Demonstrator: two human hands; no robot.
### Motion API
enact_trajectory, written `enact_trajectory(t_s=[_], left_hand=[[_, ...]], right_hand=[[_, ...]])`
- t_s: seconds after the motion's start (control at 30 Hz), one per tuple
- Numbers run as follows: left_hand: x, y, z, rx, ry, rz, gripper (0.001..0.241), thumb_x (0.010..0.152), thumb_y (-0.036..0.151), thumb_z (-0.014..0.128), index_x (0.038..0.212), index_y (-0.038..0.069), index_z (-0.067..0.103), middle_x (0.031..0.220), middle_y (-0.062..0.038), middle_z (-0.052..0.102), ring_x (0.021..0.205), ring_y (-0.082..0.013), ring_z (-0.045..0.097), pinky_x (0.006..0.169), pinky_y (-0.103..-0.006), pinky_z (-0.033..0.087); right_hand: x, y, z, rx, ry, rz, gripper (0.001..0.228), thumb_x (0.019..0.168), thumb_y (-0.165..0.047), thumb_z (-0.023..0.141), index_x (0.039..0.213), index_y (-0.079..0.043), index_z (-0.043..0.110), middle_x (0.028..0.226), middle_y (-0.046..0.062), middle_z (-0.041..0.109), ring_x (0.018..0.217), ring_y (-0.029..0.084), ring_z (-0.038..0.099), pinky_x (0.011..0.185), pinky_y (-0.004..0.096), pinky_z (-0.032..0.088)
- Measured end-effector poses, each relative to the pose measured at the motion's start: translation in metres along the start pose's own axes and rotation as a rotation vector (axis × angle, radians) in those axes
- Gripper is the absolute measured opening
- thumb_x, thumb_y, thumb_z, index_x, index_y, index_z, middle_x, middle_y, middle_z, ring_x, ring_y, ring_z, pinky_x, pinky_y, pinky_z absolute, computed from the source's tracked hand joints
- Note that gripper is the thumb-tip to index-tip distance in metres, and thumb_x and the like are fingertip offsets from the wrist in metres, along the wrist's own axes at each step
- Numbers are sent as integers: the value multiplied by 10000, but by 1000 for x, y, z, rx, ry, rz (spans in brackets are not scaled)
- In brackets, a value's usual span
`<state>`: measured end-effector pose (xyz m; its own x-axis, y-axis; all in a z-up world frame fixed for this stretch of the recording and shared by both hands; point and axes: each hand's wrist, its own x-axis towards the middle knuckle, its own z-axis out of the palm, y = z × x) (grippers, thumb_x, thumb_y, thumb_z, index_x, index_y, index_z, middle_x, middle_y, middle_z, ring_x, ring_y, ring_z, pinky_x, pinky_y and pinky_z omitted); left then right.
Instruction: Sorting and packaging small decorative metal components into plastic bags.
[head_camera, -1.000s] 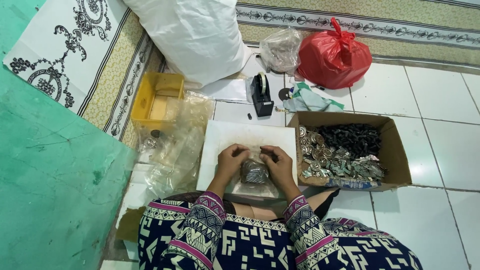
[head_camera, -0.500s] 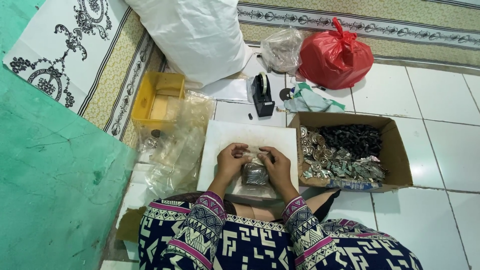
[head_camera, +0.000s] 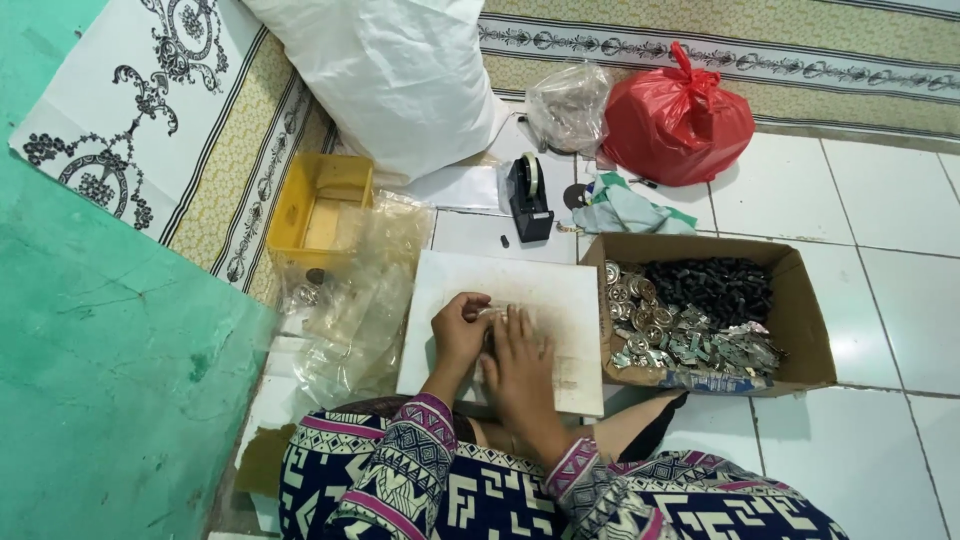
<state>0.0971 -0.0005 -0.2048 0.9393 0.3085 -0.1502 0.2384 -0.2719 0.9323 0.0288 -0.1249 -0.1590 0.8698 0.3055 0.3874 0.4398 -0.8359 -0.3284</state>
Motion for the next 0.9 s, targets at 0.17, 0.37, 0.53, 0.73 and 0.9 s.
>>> enact_trajectory(t_s=[0.17,0.37,0.53,0.73,0.9], left_hand=[[-4,15,-7,82,-42,40,272,819,95,792,1078,178,784,940,-82,789,818,-193,713,753,-316,594],[-5,19,-10,35,-82,65,309,774,3,728,1056,116,781,765,-8,687,647,-116,590,635,-249,518],[-4,18,-9,57,-56,72,271,830,-11,655,1045,102,773,748,-3,667,655,-116,578,620,-249,492],[-9,33,-12,84,-51,39,240,823,36,673,1023,121,775,796,-20,739,672,-134,633,637,-263,527],[-12,46,-6,39,-30,-7,325,765,-2,737,1040,165,781,790,20,735,639,-115,613,633,-261,528]], right_hand=[[19,-1,-20,50,-309,53,838,938,-368,655,1594,-34,256,1693,238,150,1546,422,114,1073,764,168],[25,13,-27,28,-513,-18,1313,792,-722,745,1604,7,13,1691,234,-12,1551,391,-25,1151,714,24],[33,6,-36,-80,-630,-85,1396,779,-743,809,1601,5,-35,1693,205,-109,1557,345,-97,1159,701,5],[45,19,-39,-19,-760,-132,1404,784,-817,714,1586,41,-54,1675,264,-147,1540,382,-183,1135,733,-70],[75,59,-31,645,-62,414,270,919,-229,647,1159,-128,718,1260,100,677,1116,235,651,954,383,584]])
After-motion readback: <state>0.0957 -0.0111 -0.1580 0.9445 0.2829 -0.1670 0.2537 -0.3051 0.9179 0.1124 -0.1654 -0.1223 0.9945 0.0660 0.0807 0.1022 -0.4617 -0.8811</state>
